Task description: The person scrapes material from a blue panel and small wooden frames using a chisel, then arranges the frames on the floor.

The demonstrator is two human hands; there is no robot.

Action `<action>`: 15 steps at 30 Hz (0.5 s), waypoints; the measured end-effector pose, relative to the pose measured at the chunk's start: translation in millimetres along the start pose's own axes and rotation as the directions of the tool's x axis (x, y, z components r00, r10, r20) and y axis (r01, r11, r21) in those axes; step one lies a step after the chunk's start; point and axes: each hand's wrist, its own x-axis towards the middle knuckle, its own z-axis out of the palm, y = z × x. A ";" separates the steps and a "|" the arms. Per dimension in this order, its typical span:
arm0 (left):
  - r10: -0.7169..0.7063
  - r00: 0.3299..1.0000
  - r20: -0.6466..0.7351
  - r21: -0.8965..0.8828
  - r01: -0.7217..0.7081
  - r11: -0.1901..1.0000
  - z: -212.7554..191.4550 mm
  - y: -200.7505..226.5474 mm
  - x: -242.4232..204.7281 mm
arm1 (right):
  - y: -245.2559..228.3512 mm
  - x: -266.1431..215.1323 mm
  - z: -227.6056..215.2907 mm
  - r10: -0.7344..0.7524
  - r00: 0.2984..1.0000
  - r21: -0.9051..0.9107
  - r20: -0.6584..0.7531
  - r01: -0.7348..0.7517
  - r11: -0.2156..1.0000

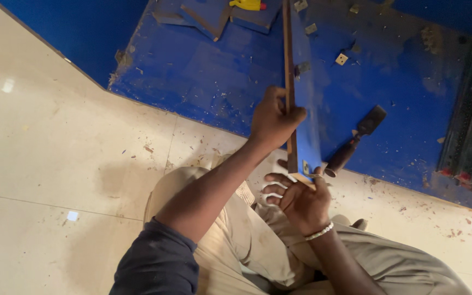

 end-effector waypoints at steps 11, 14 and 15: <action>0.127 0.990 0.065 0.283 -0.140 0.949 -5.8 -10.1 7.9 | 16.8 -1.0 -25.1 0.265 0.950 0.012 0.167 -0.271 0.963; 0.060 0.995 0.075 0.270 -0.078 0.960 -4.1 -11.4 8.9 | 13.0 1.8 -37.0 0.201 0.978 -0.077 0.058 -0.196 0.978; 0.088 0.994 0.058 0.263 -0.100 0.960 -3.7 -13.1 8.7 | 12.6 4.0 -39.2 0.177 0.984 -0.117 0.033 -0.172 0.978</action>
